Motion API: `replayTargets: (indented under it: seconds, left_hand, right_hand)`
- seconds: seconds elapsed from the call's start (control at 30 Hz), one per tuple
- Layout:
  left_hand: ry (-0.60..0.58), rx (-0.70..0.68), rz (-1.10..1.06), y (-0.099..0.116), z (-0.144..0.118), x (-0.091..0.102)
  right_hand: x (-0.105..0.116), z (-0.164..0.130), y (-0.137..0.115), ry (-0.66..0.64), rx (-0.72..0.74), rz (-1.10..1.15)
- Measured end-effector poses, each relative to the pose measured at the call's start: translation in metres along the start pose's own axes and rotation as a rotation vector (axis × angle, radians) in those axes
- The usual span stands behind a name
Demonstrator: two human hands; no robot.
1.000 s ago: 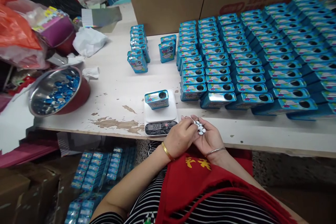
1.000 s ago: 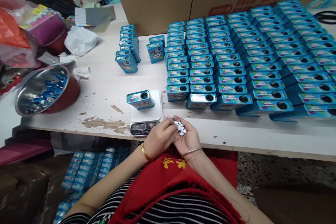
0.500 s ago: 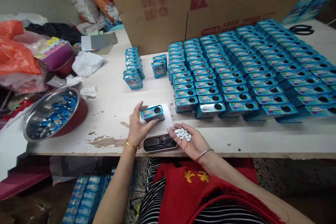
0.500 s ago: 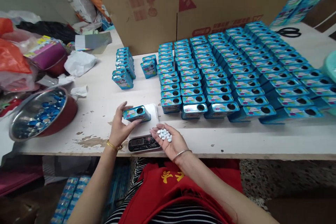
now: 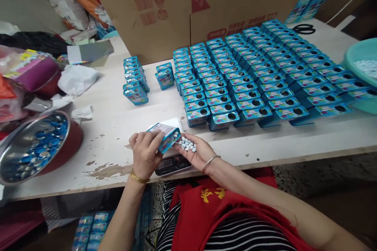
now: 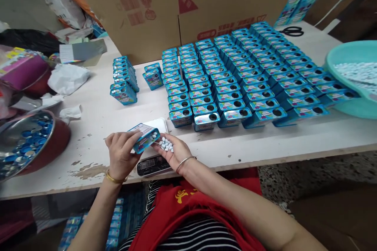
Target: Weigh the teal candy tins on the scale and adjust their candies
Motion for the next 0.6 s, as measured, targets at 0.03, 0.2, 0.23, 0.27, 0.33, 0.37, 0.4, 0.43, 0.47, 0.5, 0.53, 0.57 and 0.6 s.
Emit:
replayTargets:
  seconds: [0.03,0.2,0.23,0.27,0.33,0.37,0.4,0.43,0.47,0.5,0.53,0.57,0.6]
  left_hand:
    - [0.014,0.036,-0.031,-0.004,-0.001,0.0]
    - [0.026,0.377,-0.349,-0.036,-0.017,-0.016]
    - [0.032,0.456,-0.423,-0.044,-0.023,-0.022]
    - [0.039,0.522,-0.49,-0.051,-0.028,-0.029]
    - [0.044,0.613,-0.599,-0.06,-0.037,-0.043]
    - [0.04,0.637,-0.641,-0.062,-0.04,-0.049]
    - [0.037,0.649,-0.675,-0.064,-0.042,-0.053]
    - [0.036,0.652,-0.7,-0.064,-0.042,-0.056]
    - [0.03,0.647,-0.721,-0.064,-0.041,-0.057]
    - [0.018,0.632,-0.742,-0.064,-0.039,-0.057]
    - [0.004,0.614,-0.764,-0.063,-0.037,-0.055]
    - [-0.006,0.597,-0.784,-0.063,-0.035,-0.053]
    - [-0.004,0.584,-0.803,-0.064,-0.034,-0.048]
  right_hand:
    - [-0.001,0.001,0.0,-0.022,0.002,0.001]
    - [0.009,0.001,-0.009,-0.019,0.038,-0.056]
    - [0.013,0.0,-0.012,-0.006,0.05,-0.066]
    - [0.018,-0.001,-0.015,0.006,0.06,-0.074]
    - [0.027,-0.002,-0.02,0.025,0.077,-0.087]
    - [0.032,-0.003,-0.022,0.031,0.082,-0.096]
    - [0.038,-0.003,-0.025,0.038,0.088,-0.103]
    - [0.043,-0.003,-0.027,0.046,0.091,-0.108]
    - [0.049,-0.003,-0.028,0.056,0.091,-0.111]
    - [0.055,-0.003,-0.03,0.064,0.09,-0.111]
    - [0.06,-0.003,-0.032,0.069,0.089,-0.108]
    - [0.066,-0.002,-0.034,0.071,0.088,-0.104]
    - [0.07,-0.002,-0.035,0.074,0.088,-0.102]
Point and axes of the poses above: each hand's wrist, its own z-axis towards the middle knuckle, its own x-axis out of the back of the hand, y = z × x, the point moved 10 cm from there along z, towards the middle knuckle, and after that the axes turned 3 degrees about y, right-handed, at the moved point
